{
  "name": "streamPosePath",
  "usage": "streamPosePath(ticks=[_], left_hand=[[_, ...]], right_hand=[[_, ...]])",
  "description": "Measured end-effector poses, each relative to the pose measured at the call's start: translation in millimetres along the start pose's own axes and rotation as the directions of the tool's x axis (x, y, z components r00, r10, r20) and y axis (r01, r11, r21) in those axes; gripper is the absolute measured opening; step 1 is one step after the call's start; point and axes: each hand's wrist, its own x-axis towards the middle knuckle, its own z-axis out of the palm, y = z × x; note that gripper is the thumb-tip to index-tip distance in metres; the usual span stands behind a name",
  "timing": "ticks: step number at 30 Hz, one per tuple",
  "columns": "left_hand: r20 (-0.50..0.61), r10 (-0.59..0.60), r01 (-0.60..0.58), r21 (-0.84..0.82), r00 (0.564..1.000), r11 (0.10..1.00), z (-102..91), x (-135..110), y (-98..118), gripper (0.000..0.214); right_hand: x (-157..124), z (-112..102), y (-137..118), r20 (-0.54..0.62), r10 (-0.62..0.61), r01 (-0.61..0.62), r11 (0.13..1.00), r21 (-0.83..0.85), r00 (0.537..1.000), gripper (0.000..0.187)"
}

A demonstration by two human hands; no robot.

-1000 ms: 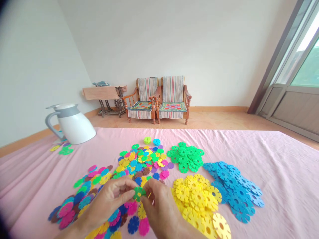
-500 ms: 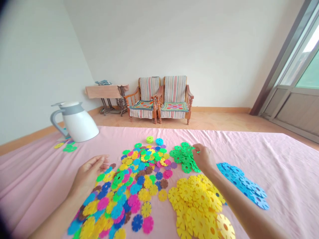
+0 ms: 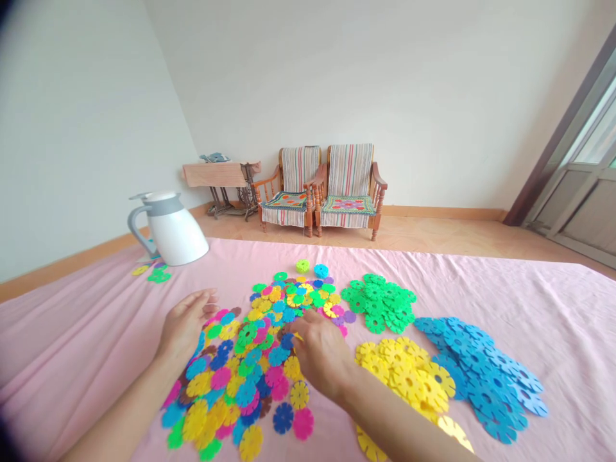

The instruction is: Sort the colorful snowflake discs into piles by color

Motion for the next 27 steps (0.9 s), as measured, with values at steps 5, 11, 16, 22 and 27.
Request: streamPosePath(ticks=[5, 11, 16, 22, 27], left_hand=[[-0.013, 0.036, -0.035, 0.057, 0.999, 0.998, -1.4, 0.6, -4.4, 0.042], [-0.004, 0.051, -0.050, 0.099, 0.999, 0.994, 0.3, -2.9, -1.9, 0.040], [0.016, 0.061, -0.063, 0.125, 0.998, 0.990, 0.8, -4.5, -0.7, 0.037], [0.032, 0.081, -0.085, 0.153, 0.996, 0.985, -0.6, -3.3, -3.7, 0.038], [0.050, 0.100, -0.108, 0.178, 0.994, 0.978, -1.8, -0.6, -7.2, 0.039]], right_hand=[[28.5, 28.4, -38.6, 0.089, -0.148, 0.154, 0.986, -0.067, 0.985, 0.016], [52.2, 48.1, -53.0, 0.125, -0.247, 0.261, 0.959, -0.111, 0.961, 0.023], [46.5, 55.2, -53.0, 0.137, -0.269, 0.288, 0.946, -0.145, 0.953, 0.012], [33.4, 30.8, -35.5, -0.012, -0.152, 0.149, 0.980, -0.133, 0.988, 0.022], [22.1, -18.0, 31.7, -0.205, 0.076, -0.105, 0.985, -0.133, 0.976, 0.020]])
